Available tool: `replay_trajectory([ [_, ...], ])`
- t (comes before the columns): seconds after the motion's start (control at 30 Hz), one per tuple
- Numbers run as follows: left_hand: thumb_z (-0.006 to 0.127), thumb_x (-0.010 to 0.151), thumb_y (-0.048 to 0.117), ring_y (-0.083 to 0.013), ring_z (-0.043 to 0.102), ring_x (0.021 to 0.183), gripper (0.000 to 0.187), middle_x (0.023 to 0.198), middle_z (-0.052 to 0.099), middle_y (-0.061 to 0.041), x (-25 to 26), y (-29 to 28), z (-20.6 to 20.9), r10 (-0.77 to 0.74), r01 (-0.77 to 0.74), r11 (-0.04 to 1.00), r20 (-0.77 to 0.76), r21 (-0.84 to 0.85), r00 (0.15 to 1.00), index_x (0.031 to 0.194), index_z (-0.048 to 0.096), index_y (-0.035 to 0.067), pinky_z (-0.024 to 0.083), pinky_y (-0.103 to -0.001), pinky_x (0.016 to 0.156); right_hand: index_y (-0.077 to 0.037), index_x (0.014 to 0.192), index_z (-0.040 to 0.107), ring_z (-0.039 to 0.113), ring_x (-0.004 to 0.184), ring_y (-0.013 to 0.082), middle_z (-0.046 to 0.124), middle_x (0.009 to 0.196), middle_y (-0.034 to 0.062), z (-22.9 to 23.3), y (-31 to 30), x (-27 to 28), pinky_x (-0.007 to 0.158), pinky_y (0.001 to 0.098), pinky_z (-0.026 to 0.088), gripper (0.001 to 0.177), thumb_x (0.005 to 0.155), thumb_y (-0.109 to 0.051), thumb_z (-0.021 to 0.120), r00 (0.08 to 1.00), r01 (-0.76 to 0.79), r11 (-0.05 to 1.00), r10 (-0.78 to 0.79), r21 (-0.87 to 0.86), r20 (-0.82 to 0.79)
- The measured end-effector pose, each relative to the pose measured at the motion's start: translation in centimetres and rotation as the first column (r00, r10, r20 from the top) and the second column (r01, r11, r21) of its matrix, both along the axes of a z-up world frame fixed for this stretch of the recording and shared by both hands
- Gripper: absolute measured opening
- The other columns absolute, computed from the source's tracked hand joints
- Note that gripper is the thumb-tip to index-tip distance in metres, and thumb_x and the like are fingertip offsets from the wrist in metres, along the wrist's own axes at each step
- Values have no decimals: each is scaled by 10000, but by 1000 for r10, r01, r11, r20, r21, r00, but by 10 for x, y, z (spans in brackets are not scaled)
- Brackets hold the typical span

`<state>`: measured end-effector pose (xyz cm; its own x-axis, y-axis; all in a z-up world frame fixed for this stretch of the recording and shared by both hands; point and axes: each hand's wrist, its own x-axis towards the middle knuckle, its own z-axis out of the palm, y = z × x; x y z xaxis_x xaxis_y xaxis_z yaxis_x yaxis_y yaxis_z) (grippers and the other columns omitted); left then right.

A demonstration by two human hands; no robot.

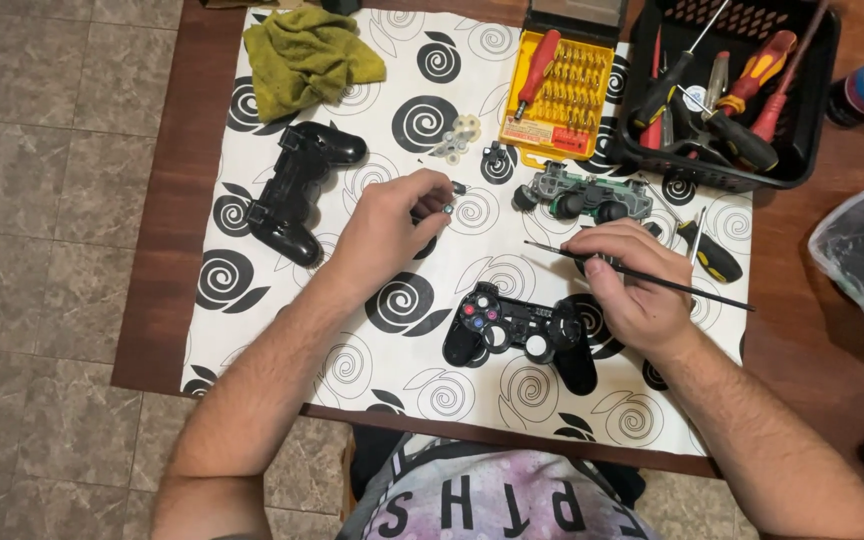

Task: Disassembling, cleaning, and reassembling a game controller using a brush and manual manipulation.

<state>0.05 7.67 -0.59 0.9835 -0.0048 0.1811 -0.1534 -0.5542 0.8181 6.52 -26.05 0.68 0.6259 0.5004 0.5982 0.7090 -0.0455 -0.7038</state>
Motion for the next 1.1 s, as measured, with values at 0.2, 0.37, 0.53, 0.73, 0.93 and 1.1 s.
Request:
replay_trajectory([
  [0.2,908,971,-110,-379,881,1041,367,1071,863,-217,-4,-2,14,5,-7,1000,82,16,997,1309,806,-9,754,-469,890,68,1149,871,792,873,446,869,1069,250,-2,-3,1,825,521,652,230,1185,-103,721,1000,-24,1000,24,2,-11],
  [0.37,896,1062,6,-331,841,944,185,1058,853,-172,-9,-5,30,-152,149,988,160,29,975,1239,849,37,725,-433,799,59,1155,885,802,910,433,871,1067,225,-9,-4,-1,860,511,653,159,1177,-39,761,999,-43,999,43,-20,-21],
  [0.53,861,1064,89,-397,838,918,147,1029,873,-221,-13,-9,46,-388,391,919,-58,47,920,1176,874,-4,700,-539,811,31,1136,896,818,923,424,887,1063,197,-1,3,-5,879,510,662,151,1181,-51,778,999,-48,997,48,-61,-9],
  [0.73,957,990,412,-336,835,812,417,870,836,-133,-14,-12,59,-362,446,881,-381,160,851,1139,910,25,669,-490,741,11,1253,879,821,978,461,874,1131,199,-1,9,-12,871,544,662,181,1189,-53,723,989,-148,977,151,-155,3],
  [0.93,961,952,376,-387,840,865,416,905,808,-143,-21,-32,44,-301,397,898,-392,191,869,1147,883,16,660,-512,745,-9,1234,862,842,1056,464,880,1177,197,16,15,-15,896,556,678,196,1083,-134,876,966,-244,924,259,-296,12],
  [1.1,895,985,253,-326,865,860,240,915,828,-125,-17,-39,38,-197,244,963,-316,116,928,1090,883,38,682,-440,757,-75,1191,816,862,1085,417,890,1173,141,22,15,-16,923,526,684,265,1019,-227,949,971,-240,873,212,-425,-113],
])
